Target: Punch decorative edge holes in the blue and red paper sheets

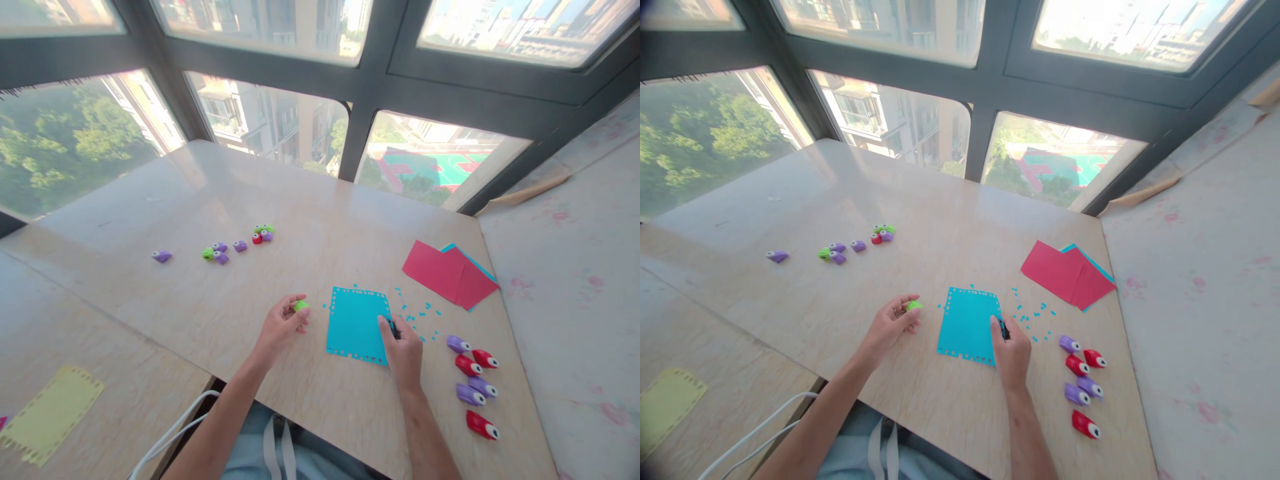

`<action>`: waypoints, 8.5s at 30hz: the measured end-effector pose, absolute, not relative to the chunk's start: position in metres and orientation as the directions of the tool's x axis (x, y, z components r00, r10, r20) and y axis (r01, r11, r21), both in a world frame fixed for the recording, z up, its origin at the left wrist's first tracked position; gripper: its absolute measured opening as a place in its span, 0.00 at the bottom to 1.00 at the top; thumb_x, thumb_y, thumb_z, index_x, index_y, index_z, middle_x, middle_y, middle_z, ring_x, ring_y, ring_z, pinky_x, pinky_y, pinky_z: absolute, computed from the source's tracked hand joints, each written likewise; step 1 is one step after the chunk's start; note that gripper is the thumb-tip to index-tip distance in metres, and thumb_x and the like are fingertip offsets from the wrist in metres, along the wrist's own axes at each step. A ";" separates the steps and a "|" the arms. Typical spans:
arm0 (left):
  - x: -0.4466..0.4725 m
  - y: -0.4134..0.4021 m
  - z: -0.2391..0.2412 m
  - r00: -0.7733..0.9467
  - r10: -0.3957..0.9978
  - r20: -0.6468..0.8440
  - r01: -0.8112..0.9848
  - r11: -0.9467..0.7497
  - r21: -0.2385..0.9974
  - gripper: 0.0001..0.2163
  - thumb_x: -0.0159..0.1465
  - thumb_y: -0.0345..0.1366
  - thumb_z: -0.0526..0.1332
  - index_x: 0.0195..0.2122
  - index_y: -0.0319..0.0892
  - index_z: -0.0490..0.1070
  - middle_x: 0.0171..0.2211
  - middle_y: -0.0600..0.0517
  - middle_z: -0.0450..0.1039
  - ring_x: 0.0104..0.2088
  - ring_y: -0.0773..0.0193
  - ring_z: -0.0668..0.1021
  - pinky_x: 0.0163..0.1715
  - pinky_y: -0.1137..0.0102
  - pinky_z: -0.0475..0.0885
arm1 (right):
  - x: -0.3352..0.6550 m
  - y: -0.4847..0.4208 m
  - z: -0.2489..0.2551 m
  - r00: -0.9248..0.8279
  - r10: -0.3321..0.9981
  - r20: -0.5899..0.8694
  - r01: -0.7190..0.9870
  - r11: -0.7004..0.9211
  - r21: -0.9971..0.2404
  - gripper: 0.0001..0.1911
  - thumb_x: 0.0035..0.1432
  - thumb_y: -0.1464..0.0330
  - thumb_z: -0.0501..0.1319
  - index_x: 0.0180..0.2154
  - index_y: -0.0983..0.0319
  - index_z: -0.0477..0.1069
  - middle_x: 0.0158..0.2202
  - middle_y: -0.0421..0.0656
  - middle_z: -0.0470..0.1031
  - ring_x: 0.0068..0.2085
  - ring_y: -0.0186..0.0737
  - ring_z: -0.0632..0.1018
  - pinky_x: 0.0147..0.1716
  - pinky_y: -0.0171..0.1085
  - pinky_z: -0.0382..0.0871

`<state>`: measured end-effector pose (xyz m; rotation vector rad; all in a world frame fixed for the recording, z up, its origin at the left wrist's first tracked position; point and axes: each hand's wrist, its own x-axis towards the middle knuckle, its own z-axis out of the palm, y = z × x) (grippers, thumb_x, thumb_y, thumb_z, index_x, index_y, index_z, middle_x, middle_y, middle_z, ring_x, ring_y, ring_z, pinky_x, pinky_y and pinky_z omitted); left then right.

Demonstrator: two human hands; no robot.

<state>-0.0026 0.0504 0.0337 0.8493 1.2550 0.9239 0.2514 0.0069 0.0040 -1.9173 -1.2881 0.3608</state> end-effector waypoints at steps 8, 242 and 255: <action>-0.001 0.044 0.022 0.107 0.951 -0.291 -0.073 0.299 0.951 0.28 0.52 0.45 0.70 0.52 0.38 0.70 0.37 0.49 0.76 0.35 0.63 0.78 0.38 0.69 0.74 | 0.252 0.007 0.003 0.450 0.879 0.159 0.627 -0.184 -0.757 0.23 0.58 0.50 0.56 0.34 0.62 0.77 0.28 0.44 0.76 0.30 0.42 0.73 0.33 0.37 0.65; 0.026 0.042 0.019 0.172 0.984 -0.041 0.415 -0.035 0.909 0.11 0.63 0.40 0.62 0.44 0.44 0.77 0.43 0.49 0.70 0.20 0.74 0.67 0.18 0.76 0.66 | 0.243 0.017 0.026 0.426 0.903 -0.056 0.354 -0.223 -0.908 0.20 0.57 0.53 0.58 0.25 0.62 0.70 0.22 0.37 0.61 0.25 0.33 0.61 0.25 0.33 0.56; 0.018 0.037 0.018 0.215 0.974 -0.068 0.398 -0.024 0.917 0.12 0.62 0.40 0.62 0.45 0.45 0.77 0.44 0.48 0.70 0.21 0.74 0.68 0.19 0.75 0.67 | 0.245 0.017 0.025 0.448 0.892 -0.060 0.326 -0.225 -0.918 0.20 0.57 0.52 0.58 0.23 0.61 0.65 0.22 0.36 0.57 0.25 0.32 0.59 0.25 0.33 0.54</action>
